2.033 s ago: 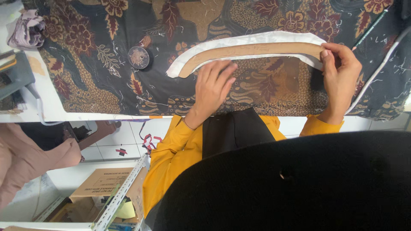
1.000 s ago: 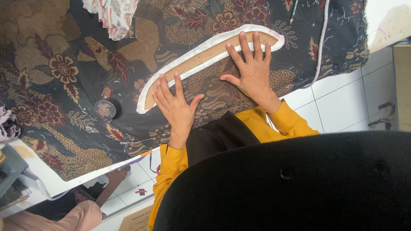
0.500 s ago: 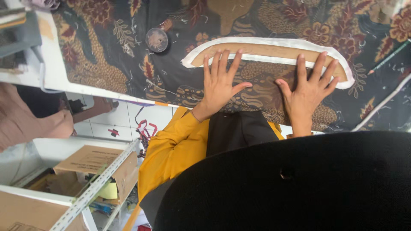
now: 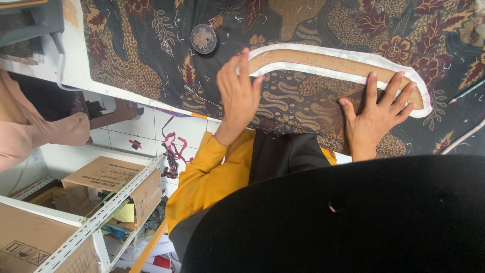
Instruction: The person irons a curved fabric piece using a handheld iron, then marks the fabric with a pen along the edge of a template. The person repeats the ironing and marking process on a second fabric piece. The workspace includes a table with patterned fabric and sewing tools.
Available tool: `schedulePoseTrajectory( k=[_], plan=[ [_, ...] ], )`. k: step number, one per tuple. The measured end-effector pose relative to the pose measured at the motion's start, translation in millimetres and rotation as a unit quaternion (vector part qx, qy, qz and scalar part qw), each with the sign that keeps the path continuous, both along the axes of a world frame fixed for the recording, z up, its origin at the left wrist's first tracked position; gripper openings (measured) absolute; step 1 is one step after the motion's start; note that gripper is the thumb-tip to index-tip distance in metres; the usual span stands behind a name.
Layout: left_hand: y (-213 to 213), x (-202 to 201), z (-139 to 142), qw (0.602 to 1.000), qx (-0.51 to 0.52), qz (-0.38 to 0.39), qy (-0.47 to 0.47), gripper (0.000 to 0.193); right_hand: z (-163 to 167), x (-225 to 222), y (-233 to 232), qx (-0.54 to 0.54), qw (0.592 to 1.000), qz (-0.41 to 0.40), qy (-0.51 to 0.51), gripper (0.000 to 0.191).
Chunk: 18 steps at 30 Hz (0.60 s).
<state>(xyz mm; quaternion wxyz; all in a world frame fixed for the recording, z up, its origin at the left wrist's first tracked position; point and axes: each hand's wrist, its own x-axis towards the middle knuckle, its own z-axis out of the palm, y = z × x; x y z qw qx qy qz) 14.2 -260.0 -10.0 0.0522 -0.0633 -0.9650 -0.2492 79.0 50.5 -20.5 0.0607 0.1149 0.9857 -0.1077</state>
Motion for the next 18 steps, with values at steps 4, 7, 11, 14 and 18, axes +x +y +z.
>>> schedulePoseTrajectory(
  k=[4,7,11,14,18],
  plan=[
    [-31.3,-10.0,16.5,0.997,0.025,0.018,-0.078,0.045,-0.5,2.7,0.7,0.008,1.0,0.003,-0.003,0.085],
    [-36.6,-17.2,22.6,0.994,0.059,0.001,-0.088,0.029,0.1,4.8,0.7,-0.001,1.0,-0.003,-0.002,0.084],
    [-44.6,-23.2,22.1,0.979,0.176,-0.022,-0.103,0.022,1.6,5.2,0.5,0.008,1.0,-0.001,-0.004,0.084],
    [-49.2,-26.6,15.5,0.877,0.431,0.021,-0.209,0.023,3.3,4.6,0.7,0.004,1.0,0.0,-0.002,0.083],
    [-51.1,-29.5,8.1,0.796,0.563,0.029,-0.219,0.035,4.5,4.2,1.8,-0.004,1.0,0.001,-0.004,0.083]
  ],
)
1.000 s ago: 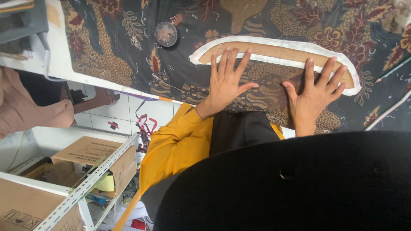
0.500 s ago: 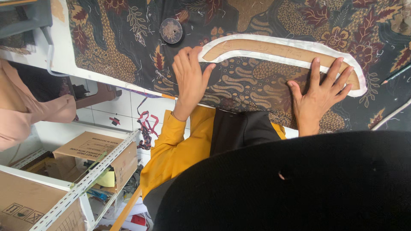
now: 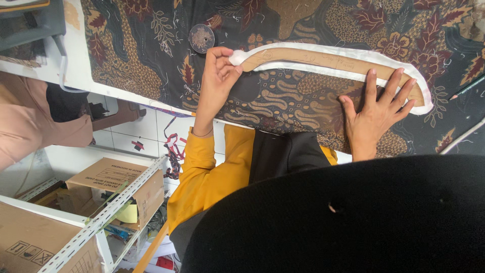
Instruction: The person irons a curved fabric piece using a handheld iron, then marks the fabric with a pen along the edge of a template. The person repeats the ironing and marking process on a second fabric piece. The workspace includes a table with patterned fabric and sewing tools.
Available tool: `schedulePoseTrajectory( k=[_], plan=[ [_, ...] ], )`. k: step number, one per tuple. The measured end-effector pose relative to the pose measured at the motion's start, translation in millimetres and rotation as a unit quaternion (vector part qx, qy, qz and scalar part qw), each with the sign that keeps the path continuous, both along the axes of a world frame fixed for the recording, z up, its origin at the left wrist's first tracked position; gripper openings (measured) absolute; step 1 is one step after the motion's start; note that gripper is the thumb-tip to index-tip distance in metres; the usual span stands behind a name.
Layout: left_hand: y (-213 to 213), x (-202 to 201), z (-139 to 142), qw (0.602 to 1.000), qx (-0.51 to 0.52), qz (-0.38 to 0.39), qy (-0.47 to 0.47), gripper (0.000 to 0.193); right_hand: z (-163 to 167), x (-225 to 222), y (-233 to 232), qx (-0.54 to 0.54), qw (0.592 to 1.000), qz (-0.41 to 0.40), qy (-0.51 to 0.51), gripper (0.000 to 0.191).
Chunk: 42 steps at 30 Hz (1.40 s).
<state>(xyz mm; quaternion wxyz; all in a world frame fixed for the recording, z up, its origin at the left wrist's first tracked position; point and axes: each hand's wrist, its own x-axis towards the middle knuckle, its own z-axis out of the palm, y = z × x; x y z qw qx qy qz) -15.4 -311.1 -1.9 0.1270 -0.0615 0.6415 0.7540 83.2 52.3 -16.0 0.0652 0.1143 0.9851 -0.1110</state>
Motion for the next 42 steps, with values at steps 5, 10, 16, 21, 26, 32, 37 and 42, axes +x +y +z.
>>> schedulePoseTrajectory(
  k=[5,10,16,21,26,32,37,42],
  plan=[
    [3.9,-0.2,3.8,1.0,-0.009,0.002,0.007,0.037,-2.5,-0.2,1.1,0.005,1.0,0.001,-0.002,0.083],
    [8.0,-1.3,16.3,0.99,-0.14,0.014,-0.029,0.037,-6.5,-2.0,2.0,0.011,1.0,-0.003,-0.008,0.084],
    [11.4,-4.4,17.2,0.932,-0.363,-0.008,0.026,0.039,-6.3,-2.8,2.7,0.009,1.0,-0.002,-0.008,0.083],
    [19.8,1.1,7.3,0.839,-0.538,-0.005,0.08,0.04,-6.4,-2.2,1.9,0.007,1.0,-0.004,-0.005,0.082],
    [45.0,20.2,-3.4,0.777,-0.55,-0.054,0.3,0.042,-8.2,-2.9,2.9,0.01,1.0,-0.004,-0.005,0.083],
    [66.2,36.7,-18.8,0.78,-0.515,-0.169,0.313,0.1,-9.2,-2.2,3.8,0.008,1.0,-0.002,-0.006,0.082],
    [65.2,41.2,-24.9,0.78,-0.523,-0.186,0.29,0.108,-11.8,-2.6,4.0,0.01,1.0,-0.003,0.003,0.082],
    [64.7,40.3,-26.1,0.773,-0.529,-0.196,0.29,0.11,-11.5,-2.1,3.1,0.008,1.0,-0.004,0.005,0.081]
  ],
)
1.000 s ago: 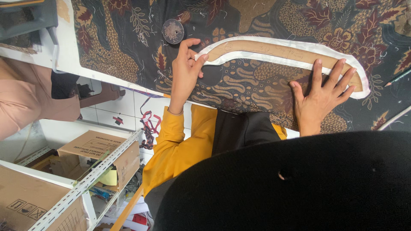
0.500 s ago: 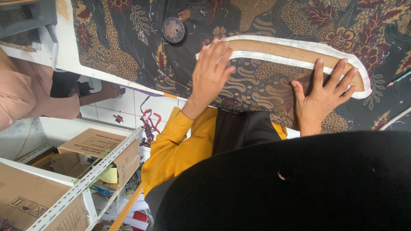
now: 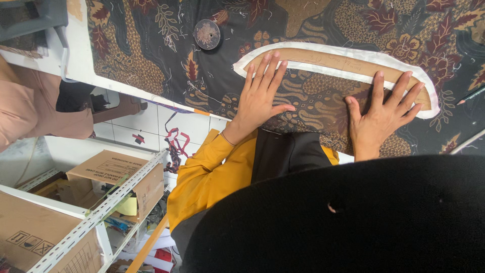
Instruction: The person irons a curved fabric piece using a handheld iron, then marks the fabric with a pen along the edge of a template. The person repeats the ironing and marking process on a second fabric piece. The workspace includes a table with patterned fabric and sewing tools.
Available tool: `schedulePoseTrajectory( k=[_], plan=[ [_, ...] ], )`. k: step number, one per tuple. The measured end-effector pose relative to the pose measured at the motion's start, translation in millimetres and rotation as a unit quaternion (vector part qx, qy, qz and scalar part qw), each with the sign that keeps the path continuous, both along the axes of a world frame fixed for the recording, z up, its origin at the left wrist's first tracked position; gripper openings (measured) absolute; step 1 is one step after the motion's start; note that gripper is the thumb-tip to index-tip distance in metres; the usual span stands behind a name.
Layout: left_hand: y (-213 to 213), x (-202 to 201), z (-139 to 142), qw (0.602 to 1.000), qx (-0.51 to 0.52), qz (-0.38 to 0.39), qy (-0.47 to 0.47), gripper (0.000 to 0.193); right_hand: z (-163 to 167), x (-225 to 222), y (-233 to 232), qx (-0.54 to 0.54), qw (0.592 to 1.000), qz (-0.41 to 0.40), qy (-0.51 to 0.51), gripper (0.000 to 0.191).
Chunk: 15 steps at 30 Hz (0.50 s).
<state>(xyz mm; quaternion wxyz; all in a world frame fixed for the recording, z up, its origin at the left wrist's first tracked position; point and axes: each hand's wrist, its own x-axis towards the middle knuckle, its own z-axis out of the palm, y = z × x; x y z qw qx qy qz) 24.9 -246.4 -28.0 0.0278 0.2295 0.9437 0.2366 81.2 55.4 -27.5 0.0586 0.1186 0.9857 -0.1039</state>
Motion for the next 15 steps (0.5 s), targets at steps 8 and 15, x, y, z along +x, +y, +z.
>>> schedulePoseTrajectory(
  k=[8,15],
  plan=[
    [2.6,3.4,7.0,0.999,-0.032,-0.001,0.009,0.107,5.8,5.4,-3.0,-0.005,1.0,-0.006,0.011,0.081],
    [14.6,12.0,18.6,0.998,-0.06,0.008,0.033,0.105,11.4,19.4,-2.4,0.003,0.999,-0.003,0.047,0.079]
  ],
)
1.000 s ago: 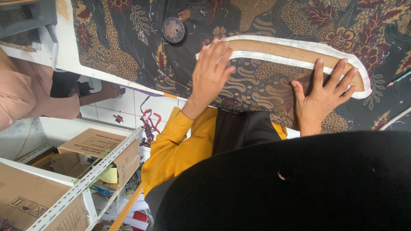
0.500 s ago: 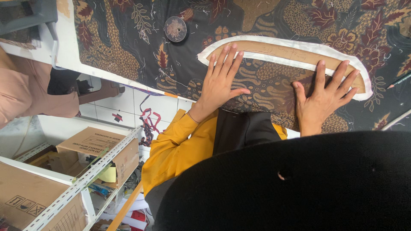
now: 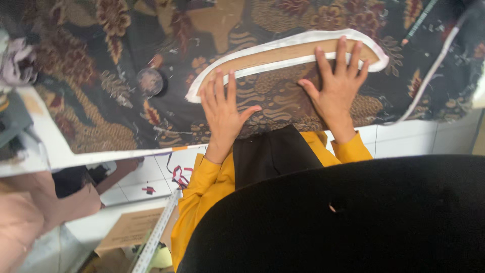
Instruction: The person irons a curved fabric piece using a handheld iron, then marks the fabric with a pen along the edge of a template. The person repeats the ironing and marking process on a second fabric piece. The workspace includes a table with patterned fabric and sewing tools.
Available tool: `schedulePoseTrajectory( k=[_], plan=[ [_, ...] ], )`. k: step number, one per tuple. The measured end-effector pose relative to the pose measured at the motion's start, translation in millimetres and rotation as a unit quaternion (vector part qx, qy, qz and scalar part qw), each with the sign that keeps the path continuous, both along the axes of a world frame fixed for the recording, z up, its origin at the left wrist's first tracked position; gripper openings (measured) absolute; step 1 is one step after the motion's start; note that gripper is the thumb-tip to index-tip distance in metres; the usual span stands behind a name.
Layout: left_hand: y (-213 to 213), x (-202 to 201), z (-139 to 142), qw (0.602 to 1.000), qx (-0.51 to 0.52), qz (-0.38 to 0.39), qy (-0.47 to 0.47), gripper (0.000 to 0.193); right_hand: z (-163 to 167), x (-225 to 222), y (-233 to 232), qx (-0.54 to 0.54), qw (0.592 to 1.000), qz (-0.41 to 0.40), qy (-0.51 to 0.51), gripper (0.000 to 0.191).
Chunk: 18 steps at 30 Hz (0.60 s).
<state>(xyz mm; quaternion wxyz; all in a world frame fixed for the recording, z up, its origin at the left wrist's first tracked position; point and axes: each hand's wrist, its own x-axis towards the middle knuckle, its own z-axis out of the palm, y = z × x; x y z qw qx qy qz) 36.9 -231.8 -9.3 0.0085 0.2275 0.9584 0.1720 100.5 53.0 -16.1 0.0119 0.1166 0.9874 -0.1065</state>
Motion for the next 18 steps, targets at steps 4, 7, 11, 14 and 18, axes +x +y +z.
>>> schedulePoseTrajectory(
  k=[4,7,11,14,18],
  plan=[
    [6.2,5.5,4.2,1.0,-0.013,-0.008,0.005,0.106,8.1,7.2,0.6,-0.014,1.0,0.002,0.025,0.079],
    [10.7,9.6,4.8,1.0,-0.024,-0.003,0.008,0.106,13.6,8.7,1.8,-0.019,0.999,0.004,0.036,0.08],
    [12.5,11.9,3.7,1.0,-0.02,-0.004,0.013,0.105,17.3,7.8,3.6,-0.014,0.999,0.007,0.045,0.079],
    [12.8,12.3,2.9,1.0,-0.021,-0.004,0.012,0.105,17.9,7.9,3.8,-0.015,0.999,0.004,0.045,0.078],
    [13.6,11.0,5.1,1.0,-0.012,-0.009,0.012,0.104,17.4,9.6,4.0,-0.018,0.999,-0.003,0.039,0.077]
  ],
)
